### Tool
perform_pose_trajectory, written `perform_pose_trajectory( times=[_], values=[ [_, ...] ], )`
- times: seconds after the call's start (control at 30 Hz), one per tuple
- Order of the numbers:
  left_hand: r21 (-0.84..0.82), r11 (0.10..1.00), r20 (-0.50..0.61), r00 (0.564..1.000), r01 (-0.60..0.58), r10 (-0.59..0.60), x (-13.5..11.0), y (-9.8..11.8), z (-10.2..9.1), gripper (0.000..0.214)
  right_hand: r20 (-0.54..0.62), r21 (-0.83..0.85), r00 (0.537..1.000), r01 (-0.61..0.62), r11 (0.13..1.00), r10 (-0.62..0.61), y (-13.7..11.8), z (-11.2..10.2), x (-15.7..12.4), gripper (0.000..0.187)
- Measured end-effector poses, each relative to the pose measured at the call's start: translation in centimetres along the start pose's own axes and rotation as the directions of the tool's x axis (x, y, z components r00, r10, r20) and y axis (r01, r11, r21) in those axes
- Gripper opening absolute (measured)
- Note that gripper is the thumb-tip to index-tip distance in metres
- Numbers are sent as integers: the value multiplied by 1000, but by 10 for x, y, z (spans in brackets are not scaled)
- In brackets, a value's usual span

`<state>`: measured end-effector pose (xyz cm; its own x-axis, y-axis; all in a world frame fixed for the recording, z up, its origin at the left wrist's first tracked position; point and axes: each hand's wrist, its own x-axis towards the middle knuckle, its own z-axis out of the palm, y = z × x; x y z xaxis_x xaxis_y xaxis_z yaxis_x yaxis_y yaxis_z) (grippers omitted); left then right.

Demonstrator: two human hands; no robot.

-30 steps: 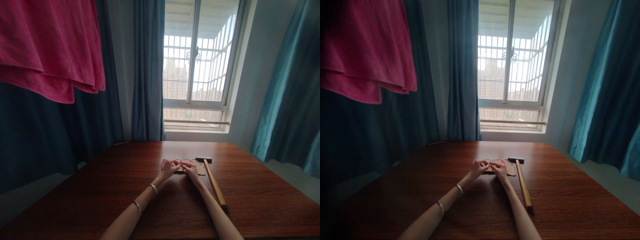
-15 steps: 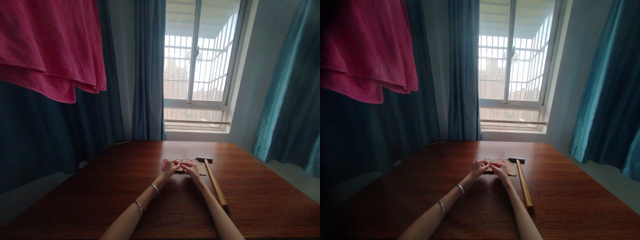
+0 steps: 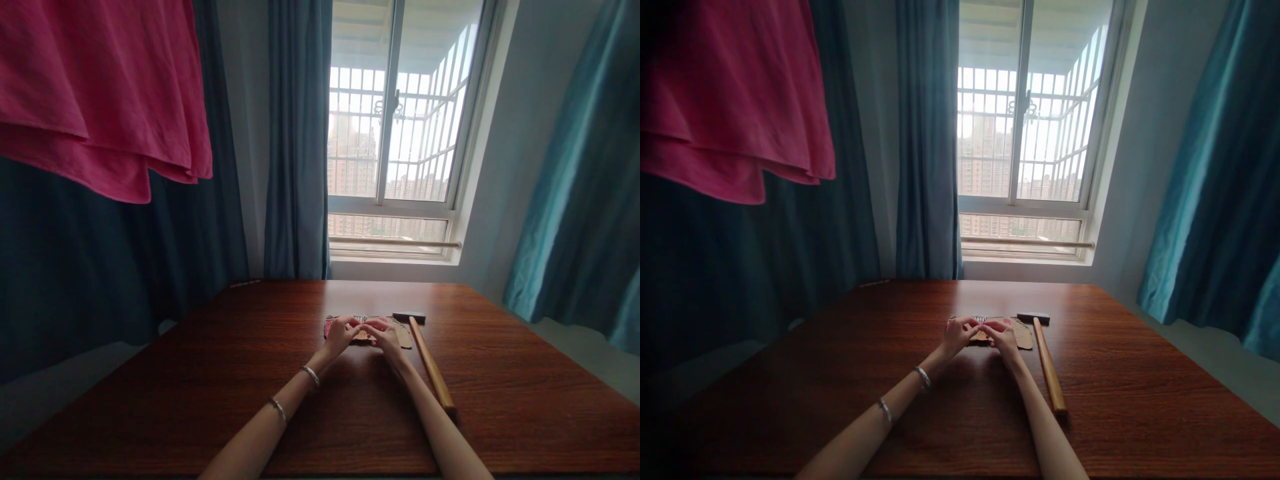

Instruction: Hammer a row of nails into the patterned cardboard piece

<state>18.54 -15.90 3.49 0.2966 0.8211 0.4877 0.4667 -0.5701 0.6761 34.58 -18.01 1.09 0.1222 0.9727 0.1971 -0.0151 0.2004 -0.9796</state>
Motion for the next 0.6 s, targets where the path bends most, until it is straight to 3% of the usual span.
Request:
perform_pose_trajectory(
  times=[0.13,0.37,0.6],
  values=[
    [-92,995,31,999,39,-36,2,-6,0,27,-10,-1,1000,18,1000,-18,1,-2,1,43],
    [-221,974,169,986,40,-2,2,-20,10,32,75,-62,997,21,998,-17,-3,-4,-7,44],
    [-255,956,-19,988,142,-151,19,-37,-2,32,35,-256,999,15,967,-6,-15,-23,1,38]
  ],
)
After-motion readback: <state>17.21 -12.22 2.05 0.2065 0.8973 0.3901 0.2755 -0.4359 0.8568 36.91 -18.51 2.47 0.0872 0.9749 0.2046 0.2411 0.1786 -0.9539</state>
